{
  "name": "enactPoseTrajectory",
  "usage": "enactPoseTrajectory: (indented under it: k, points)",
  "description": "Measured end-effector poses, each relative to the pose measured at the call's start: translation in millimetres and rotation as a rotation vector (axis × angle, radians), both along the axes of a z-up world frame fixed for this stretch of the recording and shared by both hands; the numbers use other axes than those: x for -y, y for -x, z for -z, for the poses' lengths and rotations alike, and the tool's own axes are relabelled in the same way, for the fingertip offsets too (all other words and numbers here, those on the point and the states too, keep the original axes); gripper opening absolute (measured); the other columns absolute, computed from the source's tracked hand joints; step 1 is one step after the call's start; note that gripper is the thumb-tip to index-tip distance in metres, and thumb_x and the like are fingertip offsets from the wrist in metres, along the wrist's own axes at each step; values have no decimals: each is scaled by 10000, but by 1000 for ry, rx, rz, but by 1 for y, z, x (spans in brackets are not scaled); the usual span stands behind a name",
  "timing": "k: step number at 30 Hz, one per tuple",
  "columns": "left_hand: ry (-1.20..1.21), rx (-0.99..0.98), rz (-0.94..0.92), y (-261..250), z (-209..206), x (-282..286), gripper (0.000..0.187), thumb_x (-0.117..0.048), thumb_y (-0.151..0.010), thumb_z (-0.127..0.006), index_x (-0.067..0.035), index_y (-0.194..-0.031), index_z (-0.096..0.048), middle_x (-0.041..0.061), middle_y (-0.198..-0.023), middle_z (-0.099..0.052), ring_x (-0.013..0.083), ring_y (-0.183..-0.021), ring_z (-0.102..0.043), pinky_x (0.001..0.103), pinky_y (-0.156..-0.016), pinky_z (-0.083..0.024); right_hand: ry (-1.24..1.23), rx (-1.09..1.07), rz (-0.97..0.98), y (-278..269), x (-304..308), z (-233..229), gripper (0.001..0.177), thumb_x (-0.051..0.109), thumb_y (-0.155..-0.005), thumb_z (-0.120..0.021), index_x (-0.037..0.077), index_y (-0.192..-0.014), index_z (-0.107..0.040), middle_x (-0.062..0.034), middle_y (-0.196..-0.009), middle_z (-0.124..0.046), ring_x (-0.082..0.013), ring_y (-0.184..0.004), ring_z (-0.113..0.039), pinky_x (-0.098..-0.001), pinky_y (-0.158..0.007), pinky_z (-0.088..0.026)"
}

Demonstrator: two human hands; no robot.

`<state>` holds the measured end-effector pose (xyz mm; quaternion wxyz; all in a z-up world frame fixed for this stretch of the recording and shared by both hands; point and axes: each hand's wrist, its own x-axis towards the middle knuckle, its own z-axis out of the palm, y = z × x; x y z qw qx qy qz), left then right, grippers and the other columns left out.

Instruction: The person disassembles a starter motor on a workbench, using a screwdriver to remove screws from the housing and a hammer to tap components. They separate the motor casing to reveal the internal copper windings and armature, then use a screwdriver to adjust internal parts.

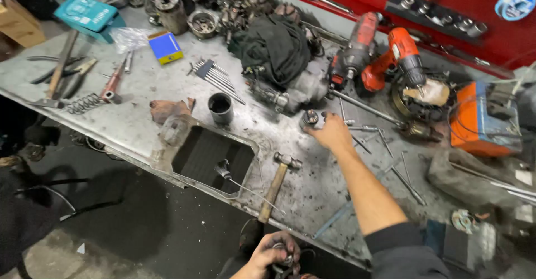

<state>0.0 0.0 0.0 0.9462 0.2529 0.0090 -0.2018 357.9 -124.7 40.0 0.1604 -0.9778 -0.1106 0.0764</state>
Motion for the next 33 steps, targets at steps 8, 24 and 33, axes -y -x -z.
enactPoseTrajectory:
  k: [8, 24, 33]
  points:
    - [-8, -37, -58, 3, -1, -17, 299, -184, -813, -739, 8, -995, -600, 169, -924, -671, 276, -813, -696, 379, -736, -561, -141, 68, 43, -3, -4, 38, 678, 472, -704, -858, 22, -1182, -691, -243, -1176, -706, -419, -1088, -667, -484, -944, -540]
    - [35, -165, 297, -50, -74, 42, 373, -366, -1015, -578, -4, -952, -643, 149, -885, -682, 250, -783, -676, 384, -694, -587, -1331, -295, -168, 223, 179, -115, 792, 184, -664, -888, -92, -1342, -586, -161, -1181, -708, -247, -1078, -703, -372, -941, -565]
    - [69, -166, 493, -54, -89, 74, 248, -235, -1026, -564, 4, -1040, -626, 168, -938, -680, 252, -863, -696, 396, -737, -602, -1569, -458, 124, 306, 214, -106, 887, 325, -701, -865, -147, -1366, -515, -248, -1158, -709, -313, -1034, -720, -399, -937, -566]
